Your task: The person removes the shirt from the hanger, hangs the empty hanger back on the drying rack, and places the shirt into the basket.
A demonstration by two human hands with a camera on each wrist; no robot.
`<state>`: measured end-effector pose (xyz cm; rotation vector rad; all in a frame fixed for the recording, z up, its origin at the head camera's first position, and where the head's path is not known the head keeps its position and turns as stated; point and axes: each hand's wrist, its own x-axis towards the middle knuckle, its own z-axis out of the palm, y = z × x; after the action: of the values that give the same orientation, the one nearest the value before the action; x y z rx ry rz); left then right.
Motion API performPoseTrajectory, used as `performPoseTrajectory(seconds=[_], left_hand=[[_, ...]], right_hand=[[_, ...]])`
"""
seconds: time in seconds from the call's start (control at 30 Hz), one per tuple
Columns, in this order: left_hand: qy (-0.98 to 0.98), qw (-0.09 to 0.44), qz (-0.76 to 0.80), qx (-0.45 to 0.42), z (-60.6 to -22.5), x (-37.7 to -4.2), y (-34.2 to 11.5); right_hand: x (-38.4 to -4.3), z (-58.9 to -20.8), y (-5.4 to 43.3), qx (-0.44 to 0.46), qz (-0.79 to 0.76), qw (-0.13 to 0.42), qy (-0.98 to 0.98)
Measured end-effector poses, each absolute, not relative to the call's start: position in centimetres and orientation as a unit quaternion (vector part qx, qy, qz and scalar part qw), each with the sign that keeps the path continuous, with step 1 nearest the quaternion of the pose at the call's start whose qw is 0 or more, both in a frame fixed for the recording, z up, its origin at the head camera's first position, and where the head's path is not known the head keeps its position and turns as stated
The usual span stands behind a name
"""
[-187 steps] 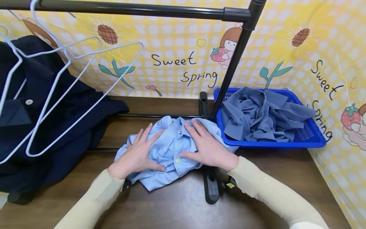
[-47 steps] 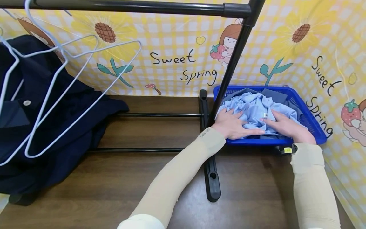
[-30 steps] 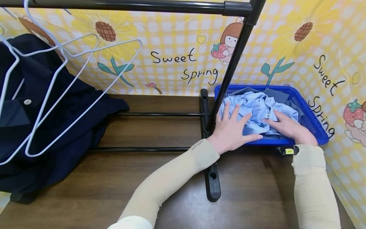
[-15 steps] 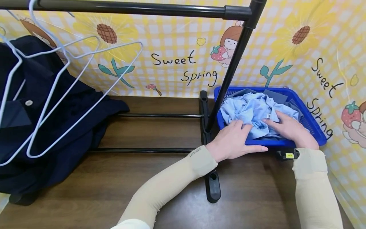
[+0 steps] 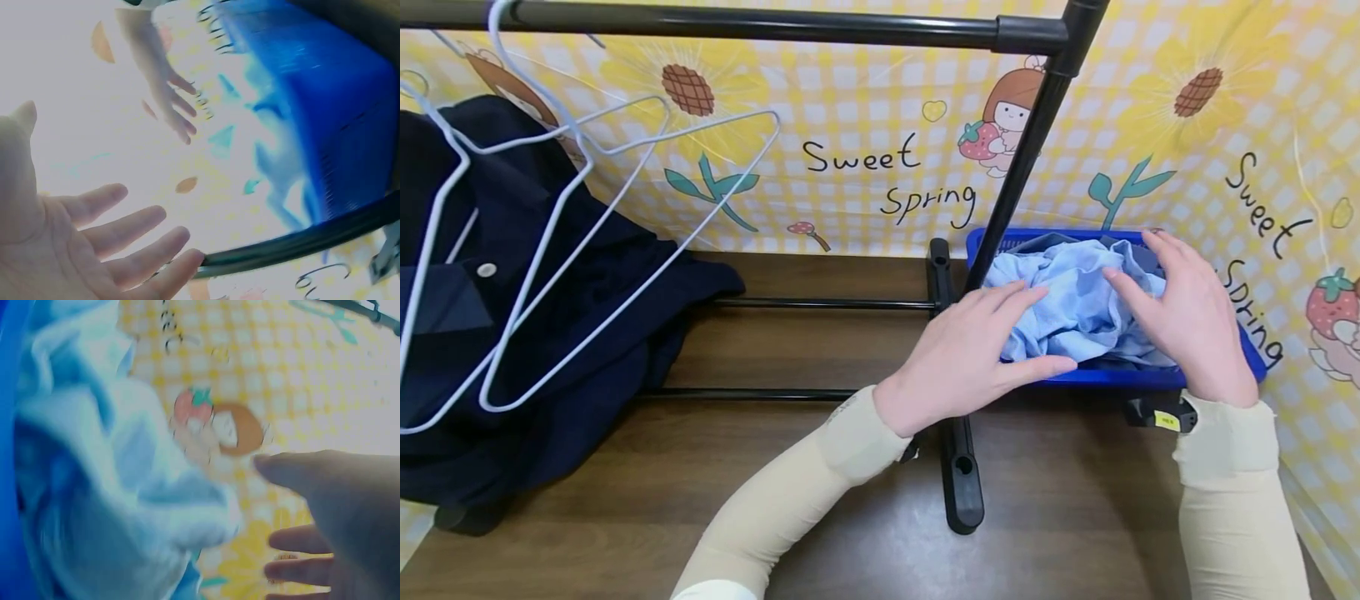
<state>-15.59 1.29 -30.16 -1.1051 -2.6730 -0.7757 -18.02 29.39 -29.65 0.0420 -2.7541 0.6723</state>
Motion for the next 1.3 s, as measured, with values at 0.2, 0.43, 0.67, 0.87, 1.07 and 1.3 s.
performPoseTrajectory(seconds=[0.2,0.43,0.67,0.87,1.07,1.3], left_hand=[[-0.862,0.146,-0.318,-0.368,-28.2,-15.0,-1.6],[-0.843,0.192,-0.363,-0.346,-27.4,-14.9,-4.6],[-0.839,0.225,-0.373,-0.327,-26.8,-15.2,-7.2],[-0.839,0.252,-0.373,-0.306,-26.4,-15.1,-9.5],[-0.843,0.278,-0.370,-0.275,-25.7,-15.0,-11.5],[-0.848,0.286,-0.373,-0.245,-25.3,-14.6,-13.5]], right_hand=[[-17.4,-28.7,26.8,0.047,0.283,0.254,-0.924],[-16.4,-27.7,23.8,0.095,0.338,0.323,-0.879],[-15.3,-26.8,20.9,0.150,0.362,0.374,-0.841],[-14.5,-25.8,18.3,0.193,0.373,0.455,-0.785],[-14.3,-24.0,16.0,0.238,0.380,0.502,-0.739],[-15.4,-21.2,14.2,0.297,0.372,0.525,-0.706]])
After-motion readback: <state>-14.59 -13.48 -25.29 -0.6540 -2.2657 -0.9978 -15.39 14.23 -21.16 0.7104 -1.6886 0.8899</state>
